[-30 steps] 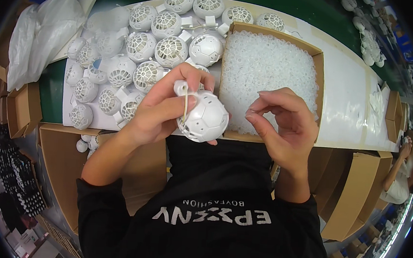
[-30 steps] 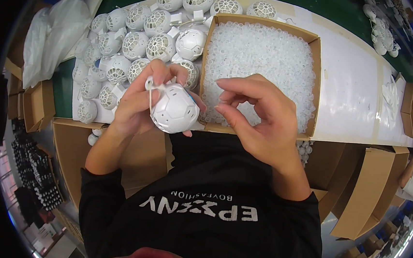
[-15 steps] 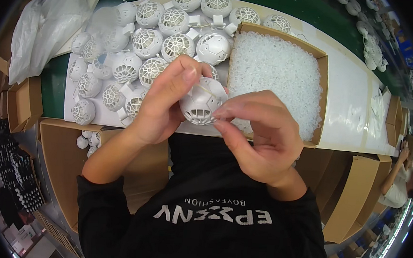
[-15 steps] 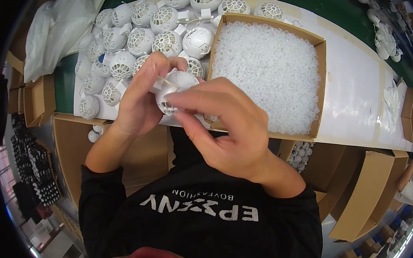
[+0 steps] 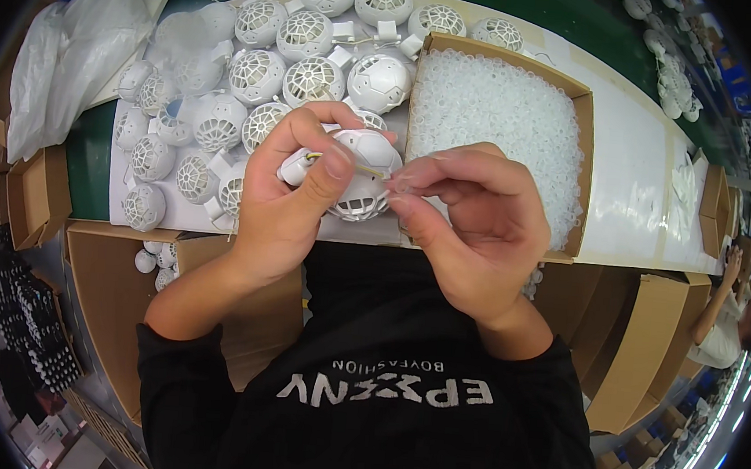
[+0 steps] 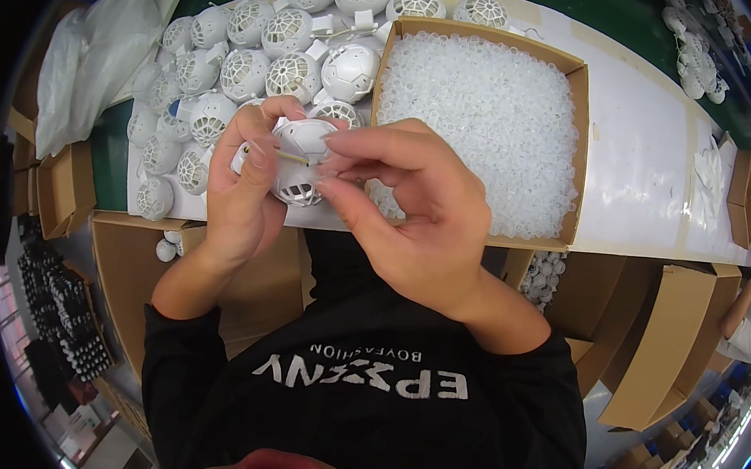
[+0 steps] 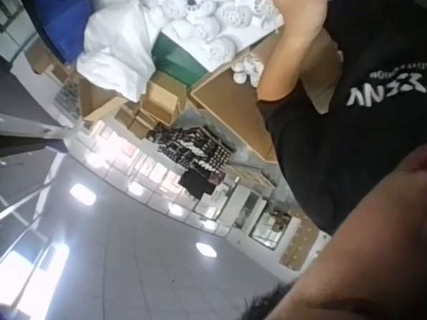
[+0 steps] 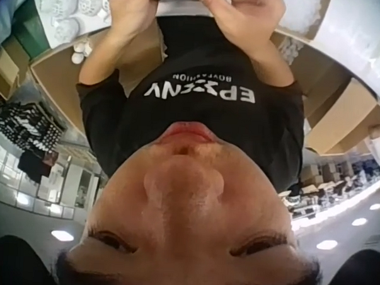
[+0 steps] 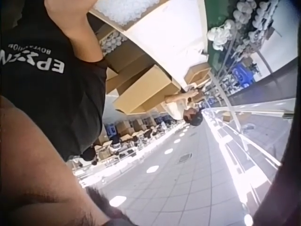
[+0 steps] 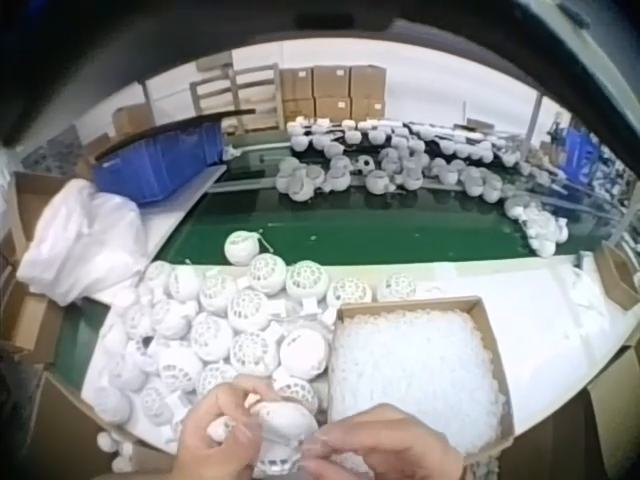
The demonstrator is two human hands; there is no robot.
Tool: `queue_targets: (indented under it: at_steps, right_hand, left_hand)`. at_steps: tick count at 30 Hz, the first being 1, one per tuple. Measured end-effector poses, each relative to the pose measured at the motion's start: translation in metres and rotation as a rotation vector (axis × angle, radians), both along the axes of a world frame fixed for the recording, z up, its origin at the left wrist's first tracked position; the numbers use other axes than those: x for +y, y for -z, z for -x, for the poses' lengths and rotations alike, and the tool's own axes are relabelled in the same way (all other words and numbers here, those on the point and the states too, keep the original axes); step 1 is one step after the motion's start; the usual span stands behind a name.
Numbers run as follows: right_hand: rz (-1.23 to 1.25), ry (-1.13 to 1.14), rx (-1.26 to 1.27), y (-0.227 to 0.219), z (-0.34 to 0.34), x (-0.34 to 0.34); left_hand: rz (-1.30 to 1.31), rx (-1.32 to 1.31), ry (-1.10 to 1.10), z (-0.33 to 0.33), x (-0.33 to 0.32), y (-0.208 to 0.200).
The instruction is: Assembling plastic spherical covers with white connectors at a factory workbench.
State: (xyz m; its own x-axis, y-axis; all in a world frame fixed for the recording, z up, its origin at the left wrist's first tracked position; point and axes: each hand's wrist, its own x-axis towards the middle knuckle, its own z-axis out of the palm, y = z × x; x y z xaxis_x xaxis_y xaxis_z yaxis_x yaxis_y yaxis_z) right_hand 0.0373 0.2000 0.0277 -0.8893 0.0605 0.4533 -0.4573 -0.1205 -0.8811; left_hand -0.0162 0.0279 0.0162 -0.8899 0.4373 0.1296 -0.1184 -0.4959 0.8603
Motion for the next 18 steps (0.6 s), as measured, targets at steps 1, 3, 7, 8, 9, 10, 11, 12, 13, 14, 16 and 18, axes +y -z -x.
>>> queue_targets:
  at_steps: [1,3,7,8,9,10,11,12,13,14,16,18]
  right_hand:
    - [0.002,0.001,0.0,0.0006,0.0003,-0.0016]
    - [0.021,0.014,0.052,0.0031,0.0007,-0.0044]
    - [-0.012,0.038,0.063,0.0053,0.0043,-0.0016]
    - [-0.034,0.047,0.055,0.0054,0.0051,-0.0006]
    - [-0.035,0.047,0.056,0.0053,0.0052,-0.0001]
    - [-0.019,0.034,0.053,0.0052,0.0045,0.0006]
    - [-0.004,0.022,0.05,0.0051,0.0039,0.0012]
    - [0.011,0.009,0.046,0.0051,0.0035,0.0015]
    - [0.011,0.01,0.046,0.005,0.0037,0.0013]
    - [0.03,0.002,0.05,0.0048,0.0044,0.0005]
    - [0.068,-0.016,0.061,0.0042,0.0075,-0.0016]
    - [-0.005,-0.031,0.106,0.0028,0.0091,0.0015]
  left_hand:
    - [0.002,0.0,0.001,-0.0008,0.0006,0.0004]
    - [0.039,-0.022,-0.011,-0.0025,0.0022,0.0009]
    - [0.058,-0.043,-0.01,-0.0054,0.0023,-0.0017]
    - [0.058,-0.049,-0.006,-0.0055,0.0024,-0.0024]
    - [0.057,-0.048,-0.006,-0.0054,0.0026,-0.0031]
    - [0.055,-0.042,-0.011,-0.0056,0.0031,-0.0037]
    - [0.053,-0.037,-0.016,-0.0058,0.0036,-0.0042]
    - [0.051,-0.031,-0.021,-0.0059,0.004,-0.0044]
    - [0.051,-0.031,-0.02,-0.0059,0.0032,-0.0033]
    - [0.063,-0.042,0.001,-0.0059,0.0013,-0.001]
    - [0.087,-0.062,0.039,-0.0047,-0.0027,0.0029]
    - [0.122,-0.045,0.059,-0.0037,-0.003,0.0037]
